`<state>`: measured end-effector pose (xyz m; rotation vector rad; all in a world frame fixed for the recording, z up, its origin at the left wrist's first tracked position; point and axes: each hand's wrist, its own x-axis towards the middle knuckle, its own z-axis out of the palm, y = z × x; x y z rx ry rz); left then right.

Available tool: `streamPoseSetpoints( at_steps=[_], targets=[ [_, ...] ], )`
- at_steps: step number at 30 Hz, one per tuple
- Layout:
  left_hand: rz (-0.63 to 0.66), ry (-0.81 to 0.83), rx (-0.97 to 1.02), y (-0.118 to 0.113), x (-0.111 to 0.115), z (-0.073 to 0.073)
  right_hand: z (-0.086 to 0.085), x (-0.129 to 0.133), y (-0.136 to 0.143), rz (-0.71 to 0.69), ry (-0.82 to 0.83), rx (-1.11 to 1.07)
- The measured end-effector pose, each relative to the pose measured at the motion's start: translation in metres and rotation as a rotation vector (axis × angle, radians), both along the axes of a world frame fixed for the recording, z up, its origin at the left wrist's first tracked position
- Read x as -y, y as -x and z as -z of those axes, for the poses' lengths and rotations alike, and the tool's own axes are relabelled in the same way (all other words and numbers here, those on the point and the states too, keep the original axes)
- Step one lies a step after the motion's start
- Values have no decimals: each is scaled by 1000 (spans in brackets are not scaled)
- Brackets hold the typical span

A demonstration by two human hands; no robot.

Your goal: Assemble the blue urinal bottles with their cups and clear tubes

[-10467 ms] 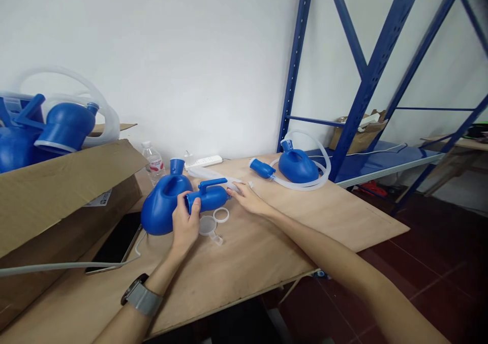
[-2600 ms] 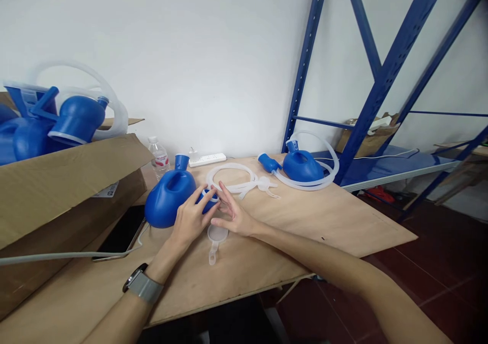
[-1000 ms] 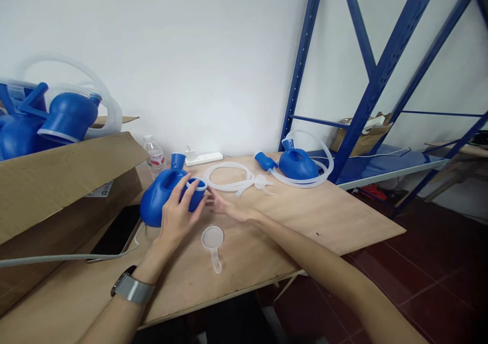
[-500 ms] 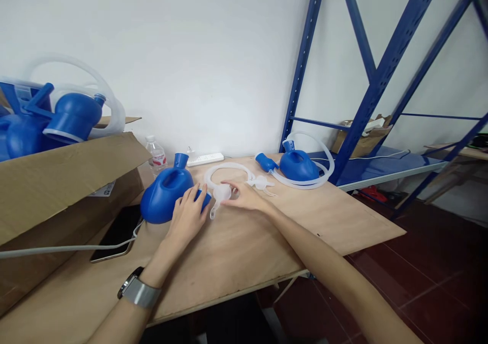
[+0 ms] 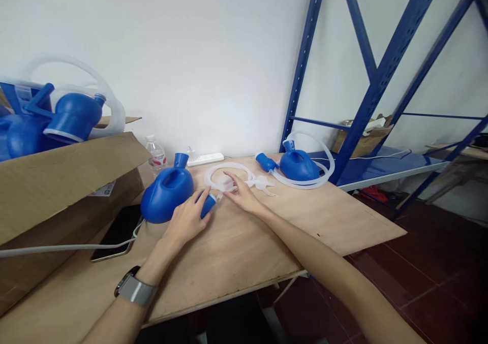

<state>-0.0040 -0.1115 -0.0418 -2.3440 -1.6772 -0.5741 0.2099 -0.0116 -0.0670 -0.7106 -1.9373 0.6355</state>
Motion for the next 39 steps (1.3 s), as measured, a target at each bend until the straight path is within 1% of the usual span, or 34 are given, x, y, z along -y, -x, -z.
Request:
streamPoseSetpoints(
  at_steps=[2, 4, 6, 8, 11, 14, 16, 19, 22, 24, 27, 30, 33, 36, 39],
  targets=[
    [51, 9, 43, -4, 1, 0, 2, 3, 1, 58, -101, 27],
    [74, -11, 95, -7, 1, 2, 3, 9, 5, 21, -193, 81],
    [73, -63, 142, -9, -1, 4, 4, 17, 10, -38, -239, 79],
    [61, -124, 184, -7, -3, 6, 3, 25, 16, -73, -223, 11],
    [76, -173, 239, -3, -6, 8, -4, 35, 22, -129, -123, -106],
    [110, -219, 297, -1, -7, 10, -11, 40, 24, -173, -62, -116],
    [120, -260, 304, -2, -7, 11, -12, 39, 25, -151, -47, -90],
    [108, -293, 237, -5, -6, 13, -8, 35, 27, -85, 3, -90],
    [103, -327, 134, -7, -4, 12, -3, 31, 31, -66, 127, -178],
    [115, -384, 50, -8, -2, 11, -1, 31, 35, -51, 213, -271],
    [141, -500, -81, -9, 0, 11, 0, 33, 39, -33, 287, -373],
    [165, -562, -198, -11, 0, 11, 3, 37, 44, -86, 357, -433],
    [141, -573, -287, -12, 2, 10, 8, 43, 48, -162, 433, -453],
    [105, -551, -352, -13, 4, 9, 9, 47, 50, -201, 457, -403],
    [92, -509, -397, -15, 6, 9, 5, 49, 47, -209, 461, -327]
  ],
)
